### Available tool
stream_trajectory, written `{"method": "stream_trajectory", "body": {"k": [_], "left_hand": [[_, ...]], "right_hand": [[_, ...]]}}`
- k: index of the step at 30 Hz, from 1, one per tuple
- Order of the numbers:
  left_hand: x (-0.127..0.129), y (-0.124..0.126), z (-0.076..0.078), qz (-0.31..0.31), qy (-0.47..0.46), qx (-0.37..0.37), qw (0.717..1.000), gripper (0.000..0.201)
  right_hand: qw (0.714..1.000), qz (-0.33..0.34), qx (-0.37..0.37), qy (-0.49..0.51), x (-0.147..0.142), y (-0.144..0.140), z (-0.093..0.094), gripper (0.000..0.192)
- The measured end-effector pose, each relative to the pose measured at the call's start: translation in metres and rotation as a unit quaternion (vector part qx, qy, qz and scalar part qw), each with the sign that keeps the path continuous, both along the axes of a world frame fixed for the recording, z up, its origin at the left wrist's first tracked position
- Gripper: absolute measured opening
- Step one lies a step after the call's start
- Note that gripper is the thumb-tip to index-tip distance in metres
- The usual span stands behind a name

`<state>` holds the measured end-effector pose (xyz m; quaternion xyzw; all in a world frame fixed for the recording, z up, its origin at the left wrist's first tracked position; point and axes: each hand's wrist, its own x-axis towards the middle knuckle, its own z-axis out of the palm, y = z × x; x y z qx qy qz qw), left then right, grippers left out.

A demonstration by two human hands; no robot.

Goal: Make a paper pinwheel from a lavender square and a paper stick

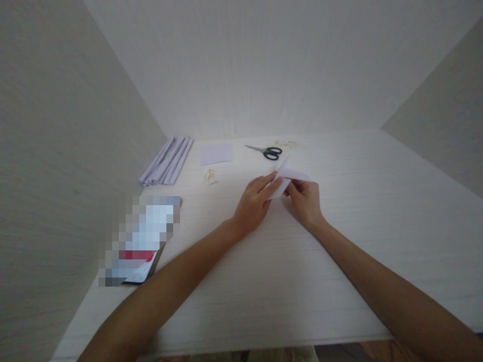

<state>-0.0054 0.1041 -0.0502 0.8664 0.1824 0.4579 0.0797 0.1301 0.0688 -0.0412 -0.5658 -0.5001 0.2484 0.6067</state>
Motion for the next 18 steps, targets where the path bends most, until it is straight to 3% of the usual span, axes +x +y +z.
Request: {"method": "stream_trajectory", "body": {"k": [7, 13, 18], "left_hand": [[0.0006, 0.0004, -0.0011, -0.005, 0.013, 0.008, 1.000, 0.039], [0.0004, 0.0006, -0.0005, -0.015, 0.004, 0.011, 1.000, 0.039], [0.0006, -0.0013, 0.0012, -0.034, 0.005, -0.012, 0.999, 0.047]], "right_hand": [[0.999, -0.035, 0.025, 0.003, 0.0016, 0.0010, -0.0059, 0.004], [0.999, -0.007, 0.002, -0.048, 0.0027, -0.0005, -0.0052, 0.024], [1.000, -0.012, 0.019, -0.009, 0.0024, 0.0002, -0.0068, 0.015]]}}
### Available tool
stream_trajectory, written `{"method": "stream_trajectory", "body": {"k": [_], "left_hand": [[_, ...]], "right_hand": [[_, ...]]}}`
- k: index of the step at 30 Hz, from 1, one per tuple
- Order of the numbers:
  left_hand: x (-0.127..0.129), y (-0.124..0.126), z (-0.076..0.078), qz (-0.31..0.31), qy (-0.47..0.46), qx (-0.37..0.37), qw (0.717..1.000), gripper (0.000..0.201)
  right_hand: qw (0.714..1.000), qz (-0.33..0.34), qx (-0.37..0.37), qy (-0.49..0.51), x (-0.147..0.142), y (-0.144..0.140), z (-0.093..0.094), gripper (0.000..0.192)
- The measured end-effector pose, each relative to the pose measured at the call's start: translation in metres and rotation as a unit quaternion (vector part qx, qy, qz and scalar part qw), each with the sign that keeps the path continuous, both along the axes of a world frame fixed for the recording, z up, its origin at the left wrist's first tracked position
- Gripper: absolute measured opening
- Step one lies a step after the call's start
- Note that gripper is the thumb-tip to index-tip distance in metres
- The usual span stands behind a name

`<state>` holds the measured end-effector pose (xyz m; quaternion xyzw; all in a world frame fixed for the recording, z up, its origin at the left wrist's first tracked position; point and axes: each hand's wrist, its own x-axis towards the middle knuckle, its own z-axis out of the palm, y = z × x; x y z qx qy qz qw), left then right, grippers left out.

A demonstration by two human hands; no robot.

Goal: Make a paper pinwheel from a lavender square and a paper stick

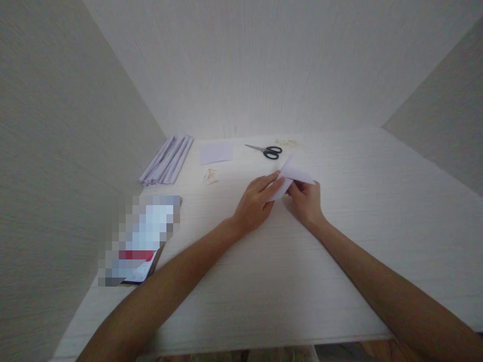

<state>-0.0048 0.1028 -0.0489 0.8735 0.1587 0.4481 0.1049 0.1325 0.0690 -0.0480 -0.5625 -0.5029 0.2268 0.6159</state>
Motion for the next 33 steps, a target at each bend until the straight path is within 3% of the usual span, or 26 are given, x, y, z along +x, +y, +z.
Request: {"method": "stream_trajectory", "body": {"k": [4, 8, 14, 18, 23, 28, 33], "left_hand": [[-0.001, -0.003, 0.006, -0.035, -0.006, -0.081, 0.996, 0.059], [-0.001, -0.004, 0.011, -0.071, -0.080, -0.189, 0.976, 0.049], [0.002, 0.001, 0.011, 0.055, -0.140, -0.255, 0.955, 0.016], [0.002, 0.003, 0.012, 0.074, -0.122, -0.272, 0.952, 0.014], [0.002, 0.008, 0.012, 0.018, -0.087, -0.307, 0.947, 0.016], [0.004, 0.015, 0.005, -0.078, -0.086, -0.392, 0.913, 0.016], [0.004, 0.016, 0.003, -0.107, -0.052, -0.419, 0.900, 0.016]], "right_hand": [[0.998, -0.037, 0.033, -0.036, 0.000, -0.002, 0.003, 0.013], [0.988, -0.062, 0.105, -0.092, 0.000, -0.005, 0.006, 0.010], [0.962, -0.073, 0.180, -0.193, -0.004, -0.011, 0.011, 0.008], [0.945, -0.028, 0.193, -0.263, -0.005, -0.014, 0.015, 0.016], [0.942, -0.021, 0.198, -0.270, -0.004, -0.015, 0.015, 0.015], [0.952, -0.030, 0.171, -0.252, -0.003, -0.015, 0.014, 0.011], [0.958, -0.008, 0.158, -0.237, -0.003, -0.016, 0.015, 0.014]]}}
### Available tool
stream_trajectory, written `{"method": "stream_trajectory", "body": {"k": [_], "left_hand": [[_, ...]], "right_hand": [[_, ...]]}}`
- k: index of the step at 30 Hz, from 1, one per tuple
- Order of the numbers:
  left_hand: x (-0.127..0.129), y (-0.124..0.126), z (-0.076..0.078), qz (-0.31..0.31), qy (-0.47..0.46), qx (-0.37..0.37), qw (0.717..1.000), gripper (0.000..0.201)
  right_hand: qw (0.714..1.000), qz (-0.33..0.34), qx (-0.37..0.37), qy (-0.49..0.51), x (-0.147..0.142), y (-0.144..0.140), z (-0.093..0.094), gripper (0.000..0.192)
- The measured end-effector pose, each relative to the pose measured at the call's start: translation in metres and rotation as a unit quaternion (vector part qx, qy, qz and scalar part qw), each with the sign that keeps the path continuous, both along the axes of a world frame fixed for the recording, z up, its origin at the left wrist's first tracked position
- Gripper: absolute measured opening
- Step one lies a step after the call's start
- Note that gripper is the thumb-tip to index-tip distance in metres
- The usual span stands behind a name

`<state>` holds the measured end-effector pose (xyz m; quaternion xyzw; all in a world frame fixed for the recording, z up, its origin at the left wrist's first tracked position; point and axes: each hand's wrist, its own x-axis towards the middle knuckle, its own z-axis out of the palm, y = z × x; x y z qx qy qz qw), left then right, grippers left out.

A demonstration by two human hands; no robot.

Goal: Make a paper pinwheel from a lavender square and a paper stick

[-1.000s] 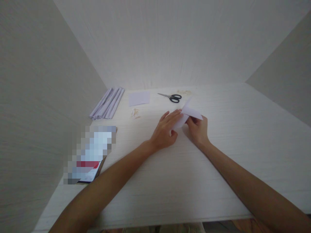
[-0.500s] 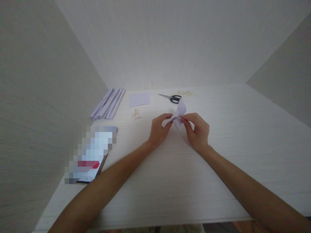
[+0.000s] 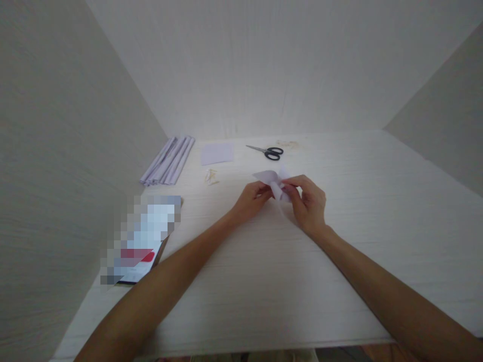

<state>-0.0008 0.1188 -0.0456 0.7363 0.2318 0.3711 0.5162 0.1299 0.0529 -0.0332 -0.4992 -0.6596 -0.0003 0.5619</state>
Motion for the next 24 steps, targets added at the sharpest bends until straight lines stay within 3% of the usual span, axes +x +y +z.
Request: {"method": "stream_trajectory", "body": {"k": [5, 10, 24], "left_hand": [[-0.004, -0.005, 0.005, 0.043, 0.031, 0.056, 0.997, 0.015], [-0.007, -0.009, 0.012, 0.091, 0.059, 0.109, 0.988, 0.016], [-0.006, -0.007, 0.010, 0.096, 0.063, 0.177, 0.977, 0.014]], "right_hand": [[0.998, 0.019, -0.010, 0.053, 0.000, 0.005, -0.002, 0.012], [0.998, 0.040, -0.031, 0.043, 0.002, 0.008, -0.002, 0.004], [0.998, 0.020, -0.024, 0.046, -0.001, 0.005, 0.000, 0.003]]}}
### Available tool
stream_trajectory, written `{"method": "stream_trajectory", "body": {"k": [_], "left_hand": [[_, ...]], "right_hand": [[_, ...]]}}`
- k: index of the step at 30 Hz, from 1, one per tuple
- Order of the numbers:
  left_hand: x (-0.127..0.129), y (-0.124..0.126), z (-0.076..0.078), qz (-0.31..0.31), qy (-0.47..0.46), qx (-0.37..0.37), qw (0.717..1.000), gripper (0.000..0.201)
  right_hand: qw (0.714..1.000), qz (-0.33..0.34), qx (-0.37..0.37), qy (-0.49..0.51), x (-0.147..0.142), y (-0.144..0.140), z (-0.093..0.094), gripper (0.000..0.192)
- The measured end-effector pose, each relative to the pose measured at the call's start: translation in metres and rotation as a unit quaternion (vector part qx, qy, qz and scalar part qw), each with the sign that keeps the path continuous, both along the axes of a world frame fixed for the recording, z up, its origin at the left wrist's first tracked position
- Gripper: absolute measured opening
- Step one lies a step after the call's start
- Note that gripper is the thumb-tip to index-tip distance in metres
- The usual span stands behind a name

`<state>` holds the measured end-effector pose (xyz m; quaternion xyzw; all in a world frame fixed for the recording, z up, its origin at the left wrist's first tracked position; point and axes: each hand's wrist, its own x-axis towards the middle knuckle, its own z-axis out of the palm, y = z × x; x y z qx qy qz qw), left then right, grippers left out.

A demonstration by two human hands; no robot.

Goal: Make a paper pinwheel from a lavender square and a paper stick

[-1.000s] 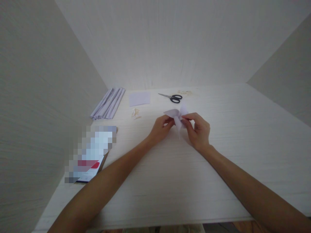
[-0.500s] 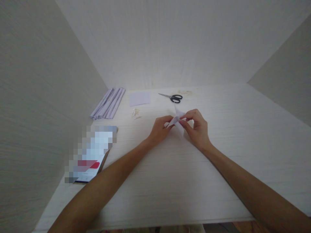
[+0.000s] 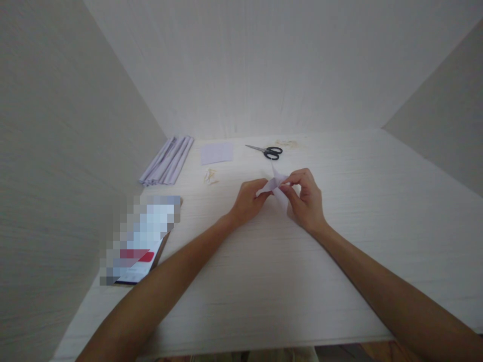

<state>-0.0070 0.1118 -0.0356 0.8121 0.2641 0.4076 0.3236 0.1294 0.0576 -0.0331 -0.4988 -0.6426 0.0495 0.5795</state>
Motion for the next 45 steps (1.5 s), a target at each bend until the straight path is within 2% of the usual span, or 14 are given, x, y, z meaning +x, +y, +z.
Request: {"method": "stream_trajectory", "body": {"k": [9, 16, 26, 45], "left_hand": [[-0.0015, 0.0026, -0.0015, 0.013, 0.010, -0.012, 1.000, 0.017], [-0.0008, 0.0022, -0.0021, 0.004, 0.001, -0.034, 0.999, 0.017], [0.0004, 0.0018, 0.0003, 0.012, 0.003, -0.029, 0.999, 0.012], [0.0002, -0.0011, 0.0010, -0.022, -0.024, -0.069, 0.997, 0.014]], "right_hand": [[0.993, -0.051, 0.046, 0.098, 0.0056, 0.0055, -0.0054, 0.007], [0.995, -0.007, 0.005, 0.095, 0.0064, 0.0061, -0.0090, 0.006], [1.000, -0.003, -0.003, 0.027, 0.0026, 0.0002, -0.0011, 0.010], [0.999, 0.002, -0.007, -0.039, 0.0005, 0.0014, -0.0002, 0.009]]}}
